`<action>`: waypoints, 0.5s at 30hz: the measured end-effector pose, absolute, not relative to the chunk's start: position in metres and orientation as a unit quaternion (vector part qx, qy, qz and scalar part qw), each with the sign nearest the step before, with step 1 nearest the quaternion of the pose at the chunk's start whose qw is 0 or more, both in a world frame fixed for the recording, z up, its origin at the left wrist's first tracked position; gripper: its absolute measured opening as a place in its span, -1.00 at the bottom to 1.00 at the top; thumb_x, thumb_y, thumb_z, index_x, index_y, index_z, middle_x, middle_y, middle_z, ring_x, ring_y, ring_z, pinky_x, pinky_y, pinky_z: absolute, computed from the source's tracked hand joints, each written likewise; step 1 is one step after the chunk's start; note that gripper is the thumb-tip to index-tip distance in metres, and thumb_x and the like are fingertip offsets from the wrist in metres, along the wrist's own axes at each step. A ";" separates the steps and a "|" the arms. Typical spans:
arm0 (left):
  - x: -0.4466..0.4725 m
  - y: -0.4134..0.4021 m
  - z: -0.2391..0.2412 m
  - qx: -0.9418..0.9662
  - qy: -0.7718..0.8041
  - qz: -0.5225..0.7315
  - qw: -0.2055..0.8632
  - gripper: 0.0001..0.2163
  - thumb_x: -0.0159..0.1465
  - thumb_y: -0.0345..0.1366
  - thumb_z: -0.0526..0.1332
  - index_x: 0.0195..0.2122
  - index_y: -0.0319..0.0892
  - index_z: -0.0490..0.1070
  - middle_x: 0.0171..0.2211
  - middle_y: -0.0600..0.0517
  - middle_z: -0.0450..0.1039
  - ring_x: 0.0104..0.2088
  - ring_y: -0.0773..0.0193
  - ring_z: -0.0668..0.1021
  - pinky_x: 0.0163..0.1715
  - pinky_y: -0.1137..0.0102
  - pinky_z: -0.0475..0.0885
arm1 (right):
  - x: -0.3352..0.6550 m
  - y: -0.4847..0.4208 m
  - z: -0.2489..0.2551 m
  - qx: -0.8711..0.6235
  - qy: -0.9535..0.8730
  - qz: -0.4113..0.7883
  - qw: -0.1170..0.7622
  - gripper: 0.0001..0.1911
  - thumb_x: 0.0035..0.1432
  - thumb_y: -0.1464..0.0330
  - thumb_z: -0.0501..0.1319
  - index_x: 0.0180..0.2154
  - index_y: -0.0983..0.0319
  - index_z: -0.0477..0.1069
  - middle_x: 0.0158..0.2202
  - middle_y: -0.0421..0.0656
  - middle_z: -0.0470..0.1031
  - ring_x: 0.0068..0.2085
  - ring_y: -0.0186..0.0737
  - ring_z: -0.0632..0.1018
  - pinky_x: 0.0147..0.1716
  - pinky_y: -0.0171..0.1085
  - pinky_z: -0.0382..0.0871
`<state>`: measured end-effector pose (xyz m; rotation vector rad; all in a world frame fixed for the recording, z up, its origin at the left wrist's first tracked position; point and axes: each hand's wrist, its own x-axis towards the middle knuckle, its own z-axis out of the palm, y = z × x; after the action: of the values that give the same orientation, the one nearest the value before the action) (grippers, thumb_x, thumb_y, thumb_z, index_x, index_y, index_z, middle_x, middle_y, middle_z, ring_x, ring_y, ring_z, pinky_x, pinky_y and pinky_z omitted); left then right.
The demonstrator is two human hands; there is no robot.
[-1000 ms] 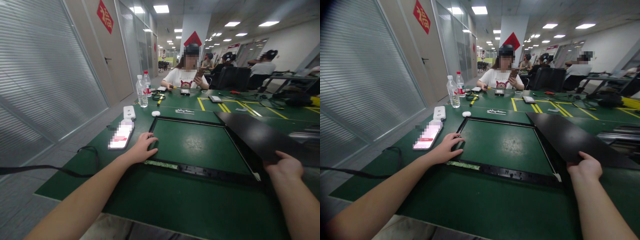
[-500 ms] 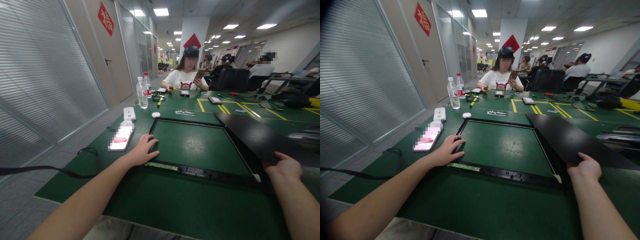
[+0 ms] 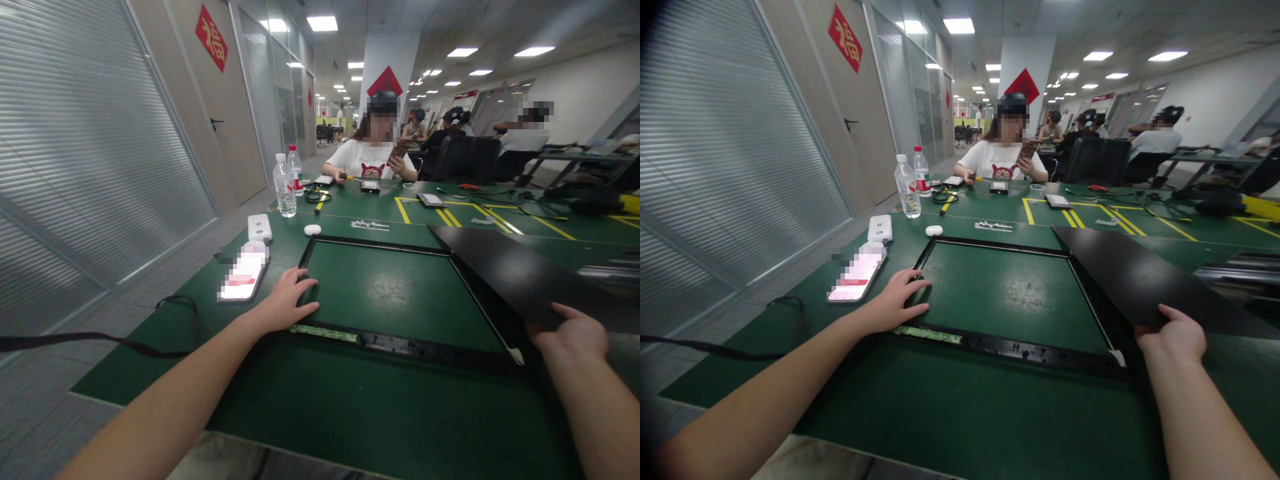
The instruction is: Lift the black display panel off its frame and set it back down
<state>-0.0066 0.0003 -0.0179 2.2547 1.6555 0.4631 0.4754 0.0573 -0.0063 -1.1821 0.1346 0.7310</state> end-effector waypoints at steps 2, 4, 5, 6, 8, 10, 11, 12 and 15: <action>-0.007 0.000 -0.017 0.787 0.573 0.172 0.151 -0.51 0.26 -0.08 0.23 0.18 -0.19 0.41 0.31 -0.29 0.19 0.35 -0.21 0.16 0.28 -0.14 0.13 | 0.475 0.057 -0.005 -0.539 0.056 0.345 0.767 -0.72 -0.10 0.70 0.06 -0.43 0.23 0.29 -0.35 -0.24 0.45 -0.43 -0.37 0.52 -0.55 -0.38 0.52; -0.008 0.000 -0.017 0.785 0.571 0.187 0.151 -0.53 0.25 -0.08 0.24 0.16 -0.13 0.42 0.30 -0.25 0.22 0.33 -0.20 0.20 0.26 -0.14 0.16 | 0.476 0.057 -0.004 -0.535 0.050 0.349 0.768 -0.73 -0.08 0.70 0.07 -0.42 0.24 0.31 -0.37 -0.25 0.44 -0.44 -0.37 0.52 -0.59 -0.40 0.50; -0.008 0.000 -0.017 0.784 0.570 0.193 0.150 -0.54 0.25 -0.09 0.24 0.15 -0.11 0.43 0.29 -0.23 0.23 0.32 -0.20 0.21 0.26 -0.14 0.16 | 0.476 0.057 -0.003 -0.533 0.048 0.348 0.769 -0.73 -0.07 0.70 0.08 -0.42 0.24 0.32 -0.37 -0.25 0.43 -0.44 -0.37 0.52 -0.60 -0.41 0.49; -0.008 0.000 -0.017 0.784 0.569 0.197 0.150 -0.55 0.25 -0.09 0.24 0.14 -0.11 0.44 0.29 -0.23 0.24 0.32 -0.20 0.22 0.25 -0.14 0.17 | 0.476 0.057 -0.002 -0.533 0.045 0.348 0.770 -0.74 -0.06 0.70 0.09 -0.42 0.24 0.33 -0.38 -0.25 0.43 -0.45 -0.37 0.52 -0.61 -0.42 0.47; -0.008 0.000 -0.017 0.784 0.569 0.199 0.150 -0.56 0.26 -0.09 0.23 0.13 -0.13 0.45 0.29 -0.24 0.24 0.32 -0.19 0.23 0.26 -0.13 0.18 | 0.475 0.056 0.002 -0.529 0.038 0.350 0.772 -0.76 -0.05 0.69 0.10 -0.44 0.25 0.33 -0.38 -0.24 0.44 -0.44 -0.37 0.52 -0.61 -0.43 0.46; -0.008 0.000 -0.017 0.783 0.568 0.204 0.149 -0.56 0.26 -0.09 0.23 0.12 -0.14 0.45 0.28 -0.26 0.24 0.31 -0.20 0.24 0.26 -0.12 0.18 | 0.472 0.053 0.007 -0.522 0.025 0.354 0.776 -0.77 -0.04 0.69 0.09 -0.46 0.25 0.34 -0.38 -0.23 0.44 -0.43 -0.38 0.52 -0.59 -0.44 0.46; -0.008 0.000 -0.017 0.782 0.568 0.208 0.150 -0.57 0.26 -0.09 0.22 0.12 -0.14 0.46 0.28 -0.26 0.24 0.30 -0.20 0.25 0.25 -0.12 0.19 | 0.469 0.051 0.010 -0.517 0.016 0.356 0.778 -0.77 -0.04 0.69 0.09 -0.46 0.25 0.34 -0.38 -0.22 0.45 -0.42 -0.39 0.52 -0.58 -0.44 0.47; -0.008 0.000 -0.017 0.781 0.567 0.213 0.151 -0.57 0.26 -0.09 0.22 0.12 -0.13 0.46 0.27 -0.25 0.25 0.30 -0.20 0.26 0.25 -0.13 0.20 | 0.466 0.049 0.013 -0.513 0.006 0.358 0.780 -0.76 -0.03 0.69 0.09 -0.46 0.26 0.34 -0.37 -0.22 0.45 -0.41 -0.39 0.52 -0.56 -0.44 0.47; -0.007 0.001 -0.015 0.782 0.561 0.228 0.151 -0.58 0.27 -0.08 0.21 0.11 -0.12 0.46 0.25 -0.23 0.29 0.27 -0.18 0.30 0.24 -0.12 0.21 | 0.454 0.043 0.023 -0.511 -0.021 0.350 0.785 -0.76 -0.05 0.68 0.09 -0.45 0.26 0.36 -0.37 -0.20 0.44 -0.41 -0.38 0.52 -0.55 -0.43 0.48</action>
<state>-0.0072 0.0008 -0.0151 2.2435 1.6094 0.6550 0.4542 0.0433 0.0230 -1.1026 -0.0442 0.7560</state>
